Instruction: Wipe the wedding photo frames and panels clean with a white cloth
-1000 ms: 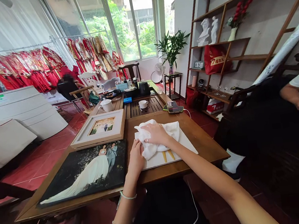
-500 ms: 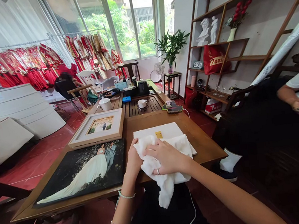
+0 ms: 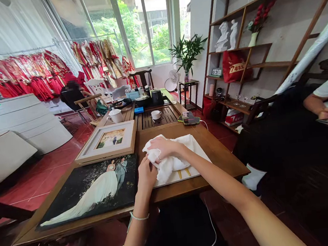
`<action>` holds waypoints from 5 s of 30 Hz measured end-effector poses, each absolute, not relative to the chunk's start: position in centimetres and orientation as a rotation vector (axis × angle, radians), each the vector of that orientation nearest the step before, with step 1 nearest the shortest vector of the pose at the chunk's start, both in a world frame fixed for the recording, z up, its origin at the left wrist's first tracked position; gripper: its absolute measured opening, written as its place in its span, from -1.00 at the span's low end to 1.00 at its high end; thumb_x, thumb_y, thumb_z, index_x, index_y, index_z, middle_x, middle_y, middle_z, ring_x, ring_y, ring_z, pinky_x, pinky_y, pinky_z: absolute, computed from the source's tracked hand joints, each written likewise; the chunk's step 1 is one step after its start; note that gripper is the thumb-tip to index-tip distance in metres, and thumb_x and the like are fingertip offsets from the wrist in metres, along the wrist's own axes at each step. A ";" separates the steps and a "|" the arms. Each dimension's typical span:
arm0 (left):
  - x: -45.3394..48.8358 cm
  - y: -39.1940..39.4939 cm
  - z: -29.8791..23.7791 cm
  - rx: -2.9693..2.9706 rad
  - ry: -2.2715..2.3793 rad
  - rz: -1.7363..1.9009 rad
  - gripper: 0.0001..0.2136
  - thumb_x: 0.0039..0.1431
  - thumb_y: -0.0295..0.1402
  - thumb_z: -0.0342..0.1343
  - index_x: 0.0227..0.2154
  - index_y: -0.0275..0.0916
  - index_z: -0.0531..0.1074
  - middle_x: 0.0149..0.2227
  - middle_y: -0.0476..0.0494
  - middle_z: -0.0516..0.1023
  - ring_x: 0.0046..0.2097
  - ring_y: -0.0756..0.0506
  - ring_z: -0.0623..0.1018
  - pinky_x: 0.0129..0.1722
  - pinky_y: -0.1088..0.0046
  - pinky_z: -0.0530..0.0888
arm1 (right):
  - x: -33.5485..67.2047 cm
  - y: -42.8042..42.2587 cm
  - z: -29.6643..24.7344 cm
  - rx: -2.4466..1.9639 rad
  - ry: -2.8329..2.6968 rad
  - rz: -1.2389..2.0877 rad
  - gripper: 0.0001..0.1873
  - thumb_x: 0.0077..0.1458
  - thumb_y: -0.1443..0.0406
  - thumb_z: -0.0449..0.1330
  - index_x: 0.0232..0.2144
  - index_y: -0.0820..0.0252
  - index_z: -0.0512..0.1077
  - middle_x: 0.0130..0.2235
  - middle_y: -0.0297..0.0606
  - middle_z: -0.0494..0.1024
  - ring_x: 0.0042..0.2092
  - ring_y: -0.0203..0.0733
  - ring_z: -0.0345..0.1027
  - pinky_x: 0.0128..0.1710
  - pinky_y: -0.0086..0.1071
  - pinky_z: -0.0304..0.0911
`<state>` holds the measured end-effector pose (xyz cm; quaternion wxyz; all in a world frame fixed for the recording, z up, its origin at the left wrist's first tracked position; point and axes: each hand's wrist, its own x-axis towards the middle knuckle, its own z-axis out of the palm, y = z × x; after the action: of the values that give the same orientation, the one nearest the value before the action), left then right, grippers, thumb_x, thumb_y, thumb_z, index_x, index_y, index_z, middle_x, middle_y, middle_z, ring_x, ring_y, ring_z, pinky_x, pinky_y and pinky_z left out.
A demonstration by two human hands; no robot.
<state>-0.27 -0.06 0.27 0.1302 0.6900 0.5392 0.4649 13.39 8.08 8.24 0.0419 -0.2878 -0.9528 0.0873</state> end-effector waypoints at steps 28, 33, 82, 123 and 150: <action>-0.3 -0.2 1.4 1.885 1.658 1.275 -0.56 0.35 -0.23 -0.33 -0.35 -0.25 0.45 -0.22 -0.32 0.54 -0.08 -0.20 0.54 0.03 0.16 0.42 | 16.5 -0.9 9.0 -0.797 -2.962 0.505 -0.27 -0.27 0.29 0.43 0.01 0.26 0.35 0.04 -0.06 0.43 0.05 0.12 0.29 0.07 -0.07 0.17; -0.2 -0.1 0.8 2.024 1.656 1.202 -0.64 0.35 -0.28 -0.27 -0.32 -0.23 0.45 -0.16 -0.31 0.52 0.03 -0.22 0.48 0.10 0.09 0.38 | 18.4 -2.8 9.0 -0.862 -2.873 0.503 -0.36 -0.16 0.37 0.33 0.05 0.17 0.35 -0.04 -0.13 0.45 0.05 0.06 0.28 0.04 -0.07 0.15; -0.4 -0.1 -0.9 2.109 1.683 1.126 -0.70 0.21 -0.38 -0.03 -0.03 -0.34 0.39 0.15 -0.44 0.35 0.26 -0.29 0.32 0.25 0.04 0.26 | 25.6 0.2 5.0 -1.469 -2.419 0.272 -0.40 -0.02 0.21 0.23 0.12 0.02 0.34 0.14 -0.15 0.38 0.09 0.11 0.25 0.06 -0.05 0.18; -0.3 0.3 -1.7 2.102 1.685 1.126 -0.69 0.23 -0.38 -0.04 -0.01 -0.38 0.38 0.16 -0.48 0.34 0.27 -0.33 0.30 0.26 0.00 0.25 | 23.1 5.0 4.9 -1.610 -2.409 0.159 -0.38 0.02 0.21 0.23 0.16 0.04 0.29 0.07 -0.13 0.41 0.04 0.07 0.32 0.01 -0.16 0.16; -0.5 0.2 -1.4 2.097 1.656 1.066 -0.61 0.16 -0.50 -0.02 0.06 -0.39 0.39 0.23 -0.46 0.33 0.33 -0.33 0.22 0.29 -0.02 0.22 | 22.9 -4.1 5.6 -1.031 -2.620 0.353 -0.31 -0.12 0.37 0.27 0.12 -0.08 0.37 0.18 -0.16 0.30 0.21 0.10 0.13 0.18 0.01 0.07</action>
<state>-0.54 0.19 -1.43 0.1319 0.7225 0.5705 0.3674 22.85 -4.07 5.56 0.1516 -0.3593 -0.9126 0.1229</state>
